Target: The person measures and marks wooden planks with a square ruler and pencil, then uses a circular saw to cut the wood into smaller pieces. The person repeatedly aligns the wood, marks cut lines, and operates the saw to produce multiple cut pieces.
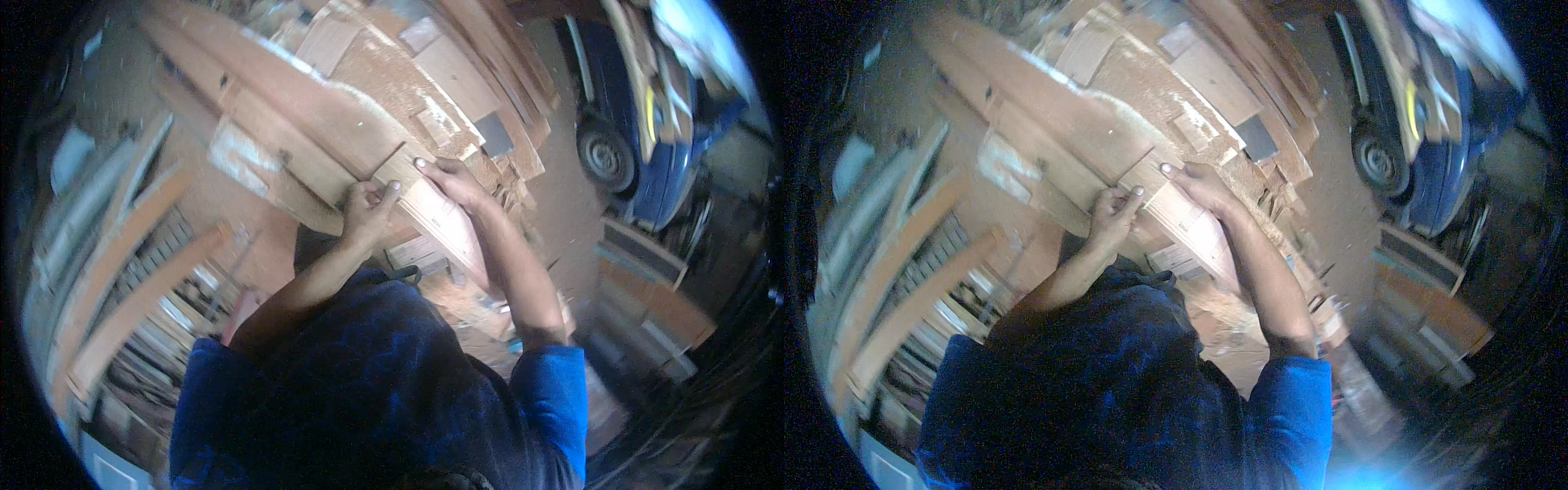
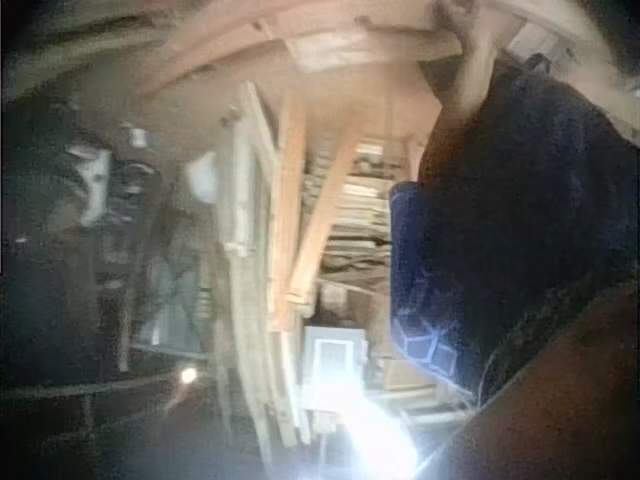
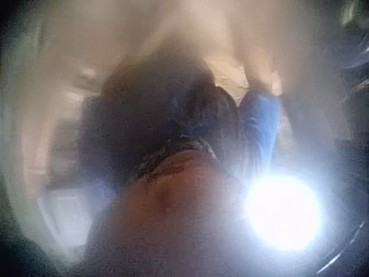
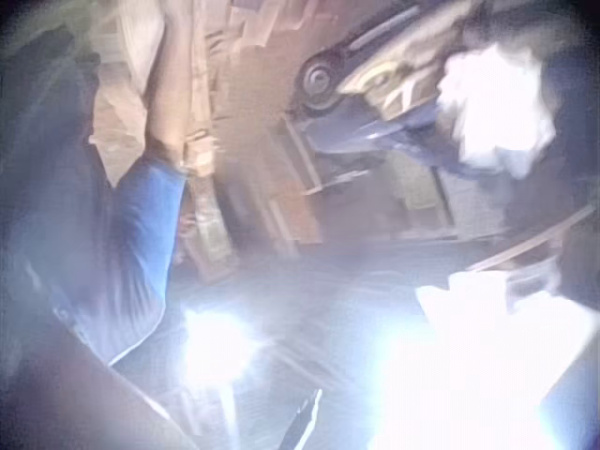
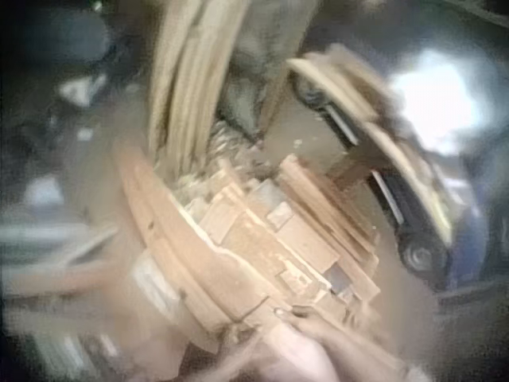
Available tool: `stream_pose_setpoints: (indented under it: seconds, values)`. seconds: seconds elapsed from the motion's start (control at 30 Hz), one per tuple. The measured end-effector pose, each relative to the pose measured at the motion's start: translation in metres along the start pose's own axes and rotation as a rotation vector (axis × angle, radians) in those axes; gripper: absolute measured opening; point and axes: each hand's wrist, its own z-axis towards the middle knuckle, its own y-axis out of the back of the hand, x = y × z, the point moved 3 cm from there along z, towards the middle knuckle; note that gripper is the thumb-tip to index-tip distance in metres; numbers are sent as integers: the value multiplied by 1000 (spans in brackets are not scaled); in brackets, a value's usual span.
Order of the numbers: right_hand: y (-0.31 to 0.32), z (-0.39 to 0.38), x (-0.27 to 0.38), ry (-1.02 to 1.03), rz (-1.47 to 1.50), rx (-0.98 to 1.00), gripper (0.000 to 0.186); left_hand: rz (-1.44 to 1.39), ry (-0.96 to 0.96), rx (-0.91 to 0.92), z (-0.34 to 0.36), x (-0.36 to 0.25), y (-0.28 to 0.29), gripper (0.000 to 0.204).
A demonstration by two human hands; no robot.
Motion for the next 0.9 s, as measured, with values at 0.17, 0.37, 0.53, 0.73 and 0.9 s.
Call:
stream_pose_setpoints:
  seconds: [0.17, 0.37, 0.53, 0.73, 0.9]
  values:
    - [63, -61, -10, 187, 78, -512, 69, 719, -840, -144, -5, -45, 5, 71]
    - [86, -183, -68, 257, 522, -727, 60, 1132, -802, 211, -6, -66, -14, 74]
    - [67, -243, -156, 291, 764, -944, 53, 1166, -836, 199, 1, -56, -15, 70]
    - [44, -285, -229, 327, 981, -1110, 43, 900, -909, 256, 49, -38, 7, 74]
    - [4, -271, -344, 48, 551, -1272, 47, 1079, -1044, 114, -20, -39, 12, 74]
